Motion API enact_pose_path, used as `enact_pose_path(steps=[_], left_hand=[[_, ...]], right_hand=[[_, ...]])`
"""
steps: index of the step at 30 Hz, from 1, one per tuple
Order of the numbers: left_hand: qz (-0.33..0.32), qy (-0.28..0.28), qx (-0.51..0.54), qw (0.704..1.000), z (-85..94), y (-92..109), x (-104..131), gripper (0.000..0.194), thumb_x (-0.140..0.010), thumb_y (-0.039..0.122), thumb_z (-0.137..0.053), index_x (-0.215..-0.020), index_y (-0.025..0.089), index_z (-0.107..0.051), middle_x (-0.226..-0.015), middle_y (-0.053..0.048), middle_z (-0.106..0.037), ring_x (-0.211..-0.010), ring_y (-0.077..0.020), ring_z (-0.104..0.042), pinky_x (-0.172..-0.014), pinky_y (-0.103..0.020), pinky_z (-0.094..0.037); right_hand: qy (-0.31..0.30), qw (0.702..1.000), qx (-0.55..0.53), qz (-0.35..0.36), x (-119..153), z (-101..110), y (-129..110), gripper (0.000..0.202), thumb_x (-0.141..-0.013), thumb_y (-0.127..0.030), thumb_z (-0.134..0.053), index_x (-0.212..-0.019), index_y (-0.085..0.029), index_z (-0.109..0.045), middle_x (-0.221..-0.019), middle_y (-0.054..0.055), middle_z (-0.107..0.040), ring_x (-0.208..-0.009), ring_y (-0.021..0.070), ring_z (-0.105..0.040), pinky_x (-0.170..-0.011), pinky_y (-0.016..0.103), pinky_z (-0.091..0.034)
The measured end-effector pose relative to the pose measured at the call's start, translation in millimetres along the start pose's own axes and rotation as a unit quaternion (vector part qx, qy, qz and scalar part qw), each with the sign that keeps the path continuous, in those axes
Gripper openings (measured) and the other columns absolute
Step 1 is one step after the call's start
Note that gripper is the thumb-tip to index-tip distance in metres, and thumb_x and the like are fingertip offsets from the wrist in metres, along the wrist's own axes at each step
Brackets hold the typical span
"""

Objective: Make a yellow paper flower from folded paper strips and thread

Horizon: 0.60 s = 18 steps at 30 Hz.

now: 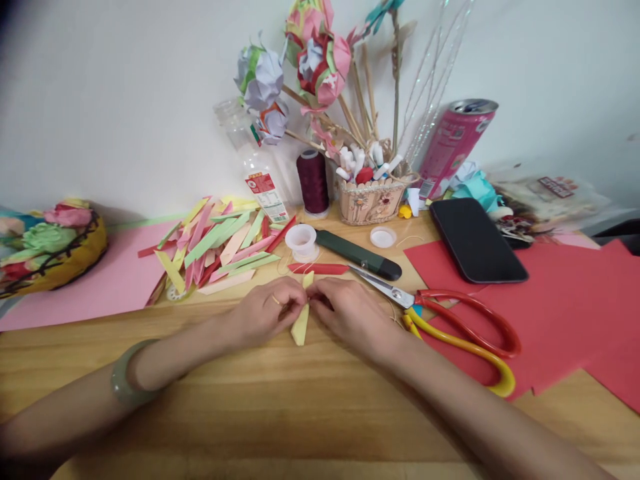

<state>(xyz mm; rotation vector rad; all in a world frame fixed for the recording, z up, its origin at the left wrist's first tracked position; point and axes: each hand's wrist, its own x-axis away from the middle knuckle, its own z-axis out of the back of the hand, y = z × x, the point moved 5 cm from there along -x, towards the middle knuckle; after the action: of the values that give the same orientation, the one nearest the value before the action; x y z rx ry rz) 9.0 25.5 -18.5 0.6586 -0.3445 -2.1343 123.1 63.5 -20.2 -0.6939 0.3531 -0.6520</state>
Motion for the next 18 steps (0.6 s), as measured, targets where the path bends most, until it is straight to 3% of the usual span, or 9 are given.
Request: enact_pose_path(steps=[6, 10, 18], left_hand=[[-0.038, -0.073, -0.030, 0.996, 1.4, 2.4, -0.6, 0.021, -0.089, 0.014, -0.028, -0.073, 0.018, -0.041, -0.070, -0.001, -0.049, -0.066, -0.0124, -0.045, -0.061, -0.024, -0.042], [-0.027, -0.081, -0.020, 0.996, 2.0, 2.3, -0.6, 0.023, -0.089, 0.015, -0.027, -0.071, 0.018, -0.040, -0.070, -0.001, -0.049, -0.066, -0.0121, -0.044, -0.061, -0.024, -0.041], [0.008, -0.077, -0.013, 0.997, 0.7, -3.8, -0.8, 0.017, -0.086, 0.013, -0.034, -0.070, 0.019, -0.038, -0.071, -0.001, -0.050, -0.070, -0.0125, -0.047, -0.065, -0.025, -0.041]], right_hand=[[-0.006, 1.000, -0.001, 0.005, -2.1, 1.3, -1.7, 0.018, -0.078, -0.010, -0.047, -0.081, -0.017, -0.063, -0.074, 0.002, -0.065, -0.065, 0.0124, -0.055, -0.061, 0.023, -0.039], [0.005, 1.000, 0.006, -0.003, -2.9, 1.5, -2.1, 0.013, -0.074, -0.008, -0.051, -0.073, -0.016, -0.061, -0.062, -0.002, -0.058, -0.054, 0.0094, -0.048, -0.052, 0.020, -0.034], [0.030, 0.999, 0.018, -0.007, -4.0, 0.9, 1.3, 0.013, -0.071, -0.005, -0.051, -0.064, -0.016, -0.053, -0.054, -0.005, -0.049, -0.048, 0.0073, -0.040, -0.049, 0.019, -0.030]])
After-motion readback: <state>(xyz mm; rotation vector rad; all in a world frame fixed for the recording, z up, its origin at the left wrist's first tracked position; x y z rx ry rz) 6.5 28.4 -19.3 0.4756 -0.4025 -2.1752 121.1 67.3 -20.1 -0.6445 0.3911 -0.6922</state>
